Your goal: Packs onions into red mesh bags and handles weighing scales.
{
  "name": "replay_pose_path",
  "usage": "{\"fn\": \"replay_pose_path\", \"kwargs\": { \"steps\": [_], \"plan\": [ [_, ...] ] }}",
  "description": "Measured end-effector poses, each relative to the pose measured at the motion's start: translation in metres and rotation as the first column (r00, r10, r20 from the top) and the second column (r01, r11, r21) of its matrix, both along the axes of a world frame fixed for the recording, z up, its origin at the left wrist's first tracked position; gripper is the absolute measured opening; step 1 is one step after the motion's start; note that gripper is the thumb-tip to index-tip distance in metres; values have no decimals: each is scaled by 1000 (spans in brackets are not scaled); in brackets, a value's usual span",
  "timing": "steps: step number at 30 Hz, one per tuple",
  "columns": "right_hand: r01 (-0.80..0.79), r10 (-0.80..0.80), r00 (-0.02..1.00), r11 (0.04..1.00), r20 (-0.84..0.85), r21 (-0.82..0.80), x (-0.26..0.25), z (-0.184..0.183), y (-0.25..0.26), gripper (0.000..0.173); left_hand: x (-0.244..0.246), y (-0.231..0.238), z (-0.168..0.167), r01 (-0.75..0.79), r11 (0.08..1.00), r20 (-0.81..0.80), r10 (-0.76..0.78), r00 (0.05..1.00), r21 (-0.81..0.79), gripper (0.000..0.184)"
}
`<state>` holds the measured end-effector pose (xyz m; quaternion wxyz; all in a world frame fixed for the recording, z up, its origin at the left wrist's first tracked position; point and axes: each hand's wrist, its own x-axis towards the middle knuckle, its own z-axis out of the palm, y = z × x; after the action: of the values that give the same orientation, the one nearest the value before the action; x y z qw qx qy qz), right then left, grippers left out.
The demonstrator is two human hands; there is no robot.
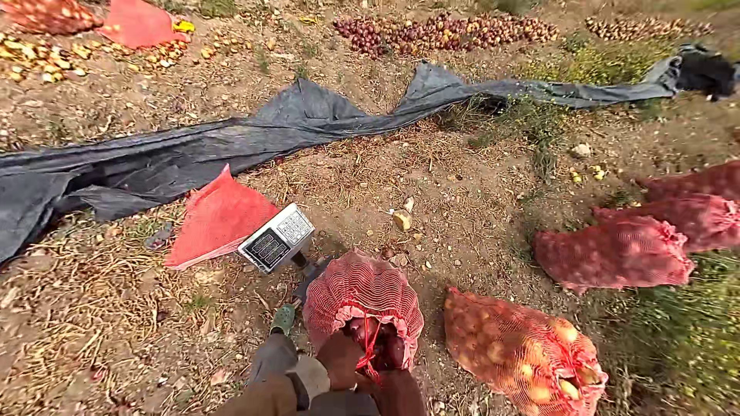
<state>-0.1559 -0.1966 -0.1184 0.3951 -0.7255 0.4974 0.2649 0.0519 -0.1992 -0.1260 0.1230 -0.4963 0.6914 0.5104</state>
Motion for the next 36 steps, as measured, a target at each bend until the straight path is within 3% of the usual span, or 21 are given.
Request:
{"fn": "replay_pose_path", "kwargs": {
  "steps": [2, 4, 6, 8, 13, 21, 31, 36],
  "plan": [
    [-17, 18, 999, 999, 27, -43, 18, -12, 38, 55, 23, 29, 3, 4, 997, 13, -5, 1000, 79, 30],
    [4, -3, 1000, 997, 19, -73, 29, -32, 60, 54, 35, 38, -18, 35, 989, 18, -38, 999, 142, 31],
    [31, -30, 998, 999, -47, 17, 31, -37, 67, 58, 31, 49, -41, 45, 982, -8, -44, 999, 184, 35],
    [84, -75, 994, 989, -76, 123, 30, -37, 62, 61, 27, 52, -45, 11, 981, -14, -8, 1000, 194, 39],
    [44, -27, 995, 982, -95, 182, 21, -34, 38, 60, 11, 49, -53, -8, 988, 48, 0, 999, 152, 37],
    [79, -78, 984, 997, 162, 5, -10, -40, 2, 56, -8, 17, -53, -51, 989, 118, 34, 992, 141, 39],
    [98, -94, 982, 995, 164, -16, -32, -56, 5, 49, -15, 13, -68, -126, 990, -29, 128, 991, 61, 39],
    [171, -143, 959, 980, 243, -97, -27, -68, 7, 39, -4, 8, -64, -159, 987, -67, 160, 985, 24, 36]
  ]
}}
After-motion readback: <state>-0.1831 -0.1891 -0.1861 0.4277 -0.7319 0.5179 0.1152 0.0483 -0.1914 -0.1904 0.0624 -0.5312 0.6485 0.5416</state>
